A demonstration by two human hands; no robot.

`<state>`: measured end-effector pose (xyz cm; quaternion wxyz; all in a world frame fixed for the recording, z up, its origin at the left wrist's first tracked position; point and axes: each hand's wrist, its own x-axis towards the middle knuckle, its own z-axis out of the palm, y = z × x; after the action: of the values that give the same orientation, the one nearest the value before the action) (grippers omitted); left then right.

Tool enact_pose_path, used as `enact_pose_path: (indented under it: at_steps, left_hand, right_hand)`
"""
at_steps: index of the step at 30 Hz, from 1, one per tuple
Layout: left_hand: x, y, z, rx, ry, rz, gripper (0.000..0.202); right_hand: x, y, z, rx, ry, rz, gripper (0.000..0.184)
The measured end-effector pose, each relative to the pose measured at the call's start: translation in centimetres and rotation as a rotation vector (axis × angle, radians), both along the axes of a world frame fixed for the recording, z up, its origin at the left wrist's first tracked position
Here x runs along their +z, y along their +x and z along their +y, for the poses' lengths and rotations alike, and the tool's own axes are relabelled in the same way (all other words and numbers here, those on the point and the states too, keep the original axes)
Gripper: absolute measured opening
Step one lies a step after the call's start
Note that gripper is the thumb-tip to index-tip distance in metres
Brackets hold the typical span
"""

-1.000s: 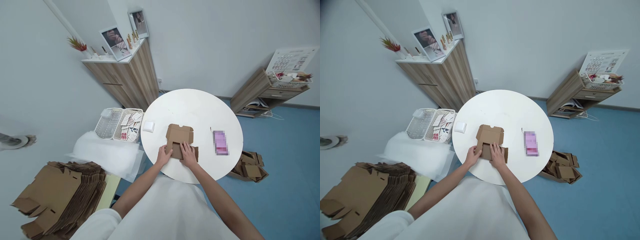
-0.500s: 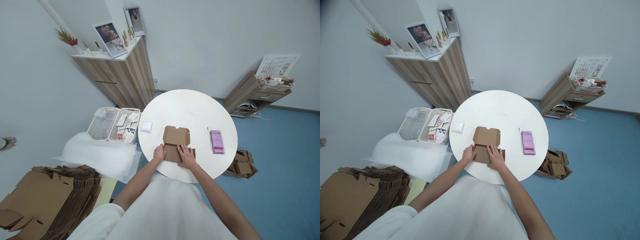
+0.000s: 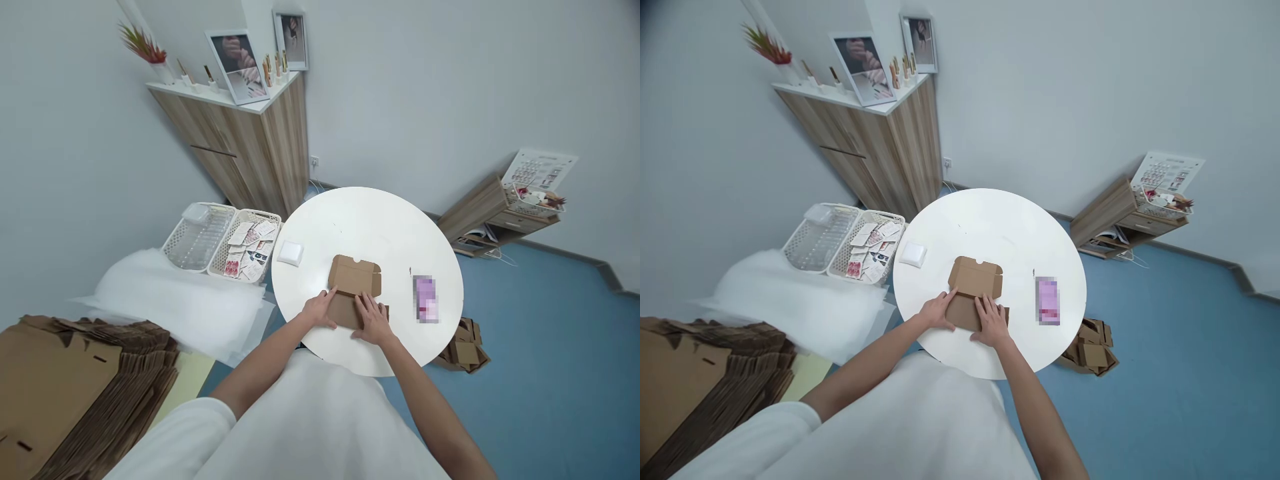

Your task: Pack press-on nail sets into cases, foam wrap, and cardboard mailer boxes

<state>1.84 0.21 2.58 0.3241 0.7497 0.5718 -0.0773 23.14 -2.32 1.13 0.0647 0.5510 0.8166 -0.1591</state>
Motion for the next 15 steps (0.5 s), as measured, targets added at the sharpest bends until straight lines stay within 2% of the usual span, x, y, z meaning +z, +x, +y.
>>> enact_pose_path:
  at_steps: [2,5,7,9,11,15]
  left_hand:
    - [-0.1,0.1,0.3,0.000,-0.008,-0.001,0.117]
    - [-0.3,0.1,0.2,0.005,-0.021,-0.014,0.119]
    - [-0.4,0.1,0.2,0.011,-0.040,-0.030,0.119]
    - [-0.4,0.2,0.1,0.024,-0.057,-0.047,0.118]
    - [-0.4,0.3,0.1,0.036,-0.062,-0.061,0.117]
    - [-0.4,0.6,0.1,0.057,-0.054,-0.096,0.114]
  right_hand:
    - [0.2,0.9,-0.4,-0.121,0.038,0.084,0.095]
    - [-0.1,2.7,-1.6,-0.539,0.116,0.275,0.084]
    - [-0.6,3.9,-2.5,-0.846,0.037,0.468,0.080]
    - [-1.2,4.9,-3.3,-1.038,-0.108,0.677,0.076]
    - [-1.6,5.4,-3.7,-1.093,-0.195,0.812,0.068]
    - [-1.3,5.1,-3.6,-1.011,-0.190,0.823,0.044]
